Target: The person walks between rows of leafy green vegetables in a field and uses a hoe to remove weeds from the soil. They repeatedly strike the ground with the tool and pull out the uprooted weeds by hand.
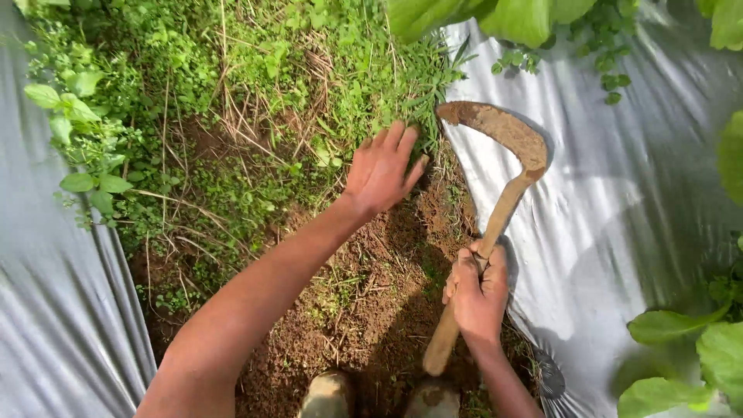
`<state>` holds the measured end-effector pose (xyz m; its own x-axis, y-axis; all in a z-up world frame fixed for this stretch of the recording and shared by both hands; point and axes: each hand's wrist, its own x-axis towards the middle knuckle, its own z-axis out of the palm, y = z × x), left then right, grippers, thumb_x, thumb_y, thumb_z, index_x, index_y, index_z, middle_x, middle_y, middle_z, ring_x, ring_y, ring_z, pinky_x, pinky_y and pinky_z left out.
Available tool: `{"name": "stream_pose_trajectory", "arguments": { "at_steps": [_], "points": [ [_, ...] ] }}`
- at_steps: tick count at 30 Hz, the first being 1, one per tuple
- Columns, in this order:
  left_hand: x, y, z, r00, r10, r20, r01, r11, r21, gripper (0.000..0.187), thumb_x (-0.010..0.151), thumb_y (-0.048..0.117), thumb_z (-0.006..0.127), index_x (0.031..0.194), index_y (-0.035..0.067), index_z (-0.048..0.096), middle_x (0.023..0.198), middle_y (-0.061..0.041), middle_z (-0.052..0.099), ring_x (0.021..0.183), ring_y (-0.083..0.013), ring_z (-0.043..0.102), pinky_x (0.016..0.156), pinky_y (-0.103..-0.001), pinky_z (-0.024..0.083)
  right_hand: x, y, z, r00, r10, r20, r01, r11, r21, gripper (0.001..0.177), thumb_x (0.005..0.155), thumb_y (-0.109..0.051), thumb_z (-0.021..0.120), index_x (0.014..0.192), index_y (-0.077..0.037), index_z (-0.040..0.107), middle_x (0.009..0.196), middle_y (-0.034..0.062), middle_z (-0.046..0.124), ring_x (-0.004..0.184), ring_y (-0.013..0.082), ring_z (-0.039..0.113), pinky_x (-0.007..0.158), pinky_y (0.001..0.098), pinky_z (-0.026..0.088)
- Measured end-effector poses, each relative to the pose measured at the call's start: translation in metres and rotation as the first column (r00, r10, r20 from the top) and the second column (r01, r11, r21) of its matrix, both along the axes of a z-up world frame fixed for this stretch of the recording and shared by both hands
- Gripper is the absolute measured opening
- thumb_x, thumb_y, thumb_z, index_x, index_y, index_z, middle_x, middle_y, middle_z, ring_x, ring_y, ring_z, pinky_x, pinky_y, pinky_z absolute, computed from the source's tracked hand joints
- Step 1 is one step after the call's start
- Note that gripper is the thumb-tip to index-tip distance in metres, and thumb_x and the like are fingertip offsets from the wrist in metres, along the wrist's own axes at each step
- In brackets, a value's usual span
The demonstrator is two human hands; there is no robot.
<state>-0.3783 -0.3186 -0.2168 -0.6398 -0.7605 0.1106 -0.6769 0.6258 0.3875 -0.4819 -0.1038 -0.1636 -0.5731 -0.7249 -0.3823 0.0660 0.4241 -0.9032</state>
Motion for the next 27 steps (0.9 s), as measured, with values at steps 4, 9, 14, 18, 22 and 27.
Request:
{"name": "stream_pose_trajectory", "arguments": {
  "at_steps": [4, 9, 14, 18, 22, 27],
  "points": [
    [-0.003, -0.003, 0.019, 0.998, -0.004, 0.055, -0.001, 0.996, 0.087, 0.03, 0.107, 0.039, 0.046, 0.121, 0.013, 0.05, 0.106, -0.009, 0.068, 0.088, -0.024, 0.073, 0.073, -0.044, 0.065, -0.01, 0.018, -0.018, 0.996, 0.046, -0.073, -0.058, 0.983, -0.174, 0.01, 0.102, 0.004, 0.043, 0.108, -0.004, 0.047, 0.077, 0.0085, 0.055, 0.046, 0.0158, 0.048, 0.032, 0.0321, 0.05],
    [-0.003, -0.007, 0.022, 0.949, 0.03, 0.315, -0.09, 0.98, 0.176, 0.033, 0.096, 0.0, 0.061, 0.127, 0.009, 0.051, 0.07, -0.001, 0.062, 0.049, -0.0079, 0.048, 0.035, -0.02, 0.039, -0.002, 0.026, -0.006, 0.987, 0.125, -0.097, -0.115, 0.988, 0.101, 0.024, 0.108, -0.009, 0.047, 0.131, -0.008, 0.048, 0.075, 0.0078, 0.055, 0.05, 0.018, 0.052, 0.041, 0.0342, 0.051],
    [0.001, 0.002, -0.015, 0.944, 0.005, 0.329, -0.085, 0.969, 0.23, 0.031, 0.098, 0.003, 0.047, 0.127, 0.012, 0.056, 0.072, -0.004, 0.062, 0.059, -0.0197, 0.061, 0.048, -0.038, 0.05, 0.005, 0.024, 0.02, 0.991, 0.054, -0.119, -0.057, 0.998, -0.017, 0.025, 0.105, -0.004, 0.046, 0.129, 0.003, 0.048, 0.071, 0.0137, 0.056, 0.049, 0.0224, 0.056, 0.04, 0.0373, 0.052],
    [0.005, 0.01, 0.004, 0.971, 0.036, 0.238, -0.098, 0.963, 0.251, 0.026, 0.103, 0.019, 0.047, 0.122, 0.009, 0.062, 0.093, -0.018, 0.075, 0.082, -0.0369, 0.076, 0.07, -0.056, 0.061, 0.009, 0.031, 0.006, 0.957, 0.06, -0.285, -0.101, 0.986, -0.134, 0.029, 0.108, -0.009, 0.039, 0.132, 0.006, 0.047, 0.071, 0.0174, 0.057, 0.046, 0.0237, 0.062, 0.039, 0.0367, 0.055],
    [0.007, 0.011, 0.001, 0.978, 0.043, 0.204, -0.095, 0.963, 0.252, 0.026, 0.105, 0.021, 0.046, 0.121, 0.009, 0.062, 0.092, -0.019, 0.075, 0.083, -0.0374, 0.076, 0.07, -0.055, 0.062, 0.015, 0.03, 0.021, 0.943, 0.195, -0.27, -0.173, 0.979, 0.105, 0.035, 0.105, -0.007, 0.043, 0.136, 0.007, 0.05, 0.073, 0.0199, 0.064, 0.049, 0.025, 0.065, 0.042, 0.039, 0.058],
    [0.01, 0.014, 0.0, 0.983, 0.051, 0.176, -0.098, 0.958, 0.269, 0.025, 0.105, 0.023, 0.047, 0.118, 0.009, 0.063, 0.091, -0.018, 0.075, 0.084, -0.0367, 0.076, 0.072, -0.054, 0.062, -0.004, 0.029, 0.068, 0.9, 0.281, -0.333, -0.204, 0.947, 0.249, 0.034, 0.102, -0.01, 0.048, 0.133, 0.002, 0.057, 0.076, 0.0266, 0.068, 0.053, 0.0329, 0.069, 0.041, 0.0441, 0.057]
  ]
}}
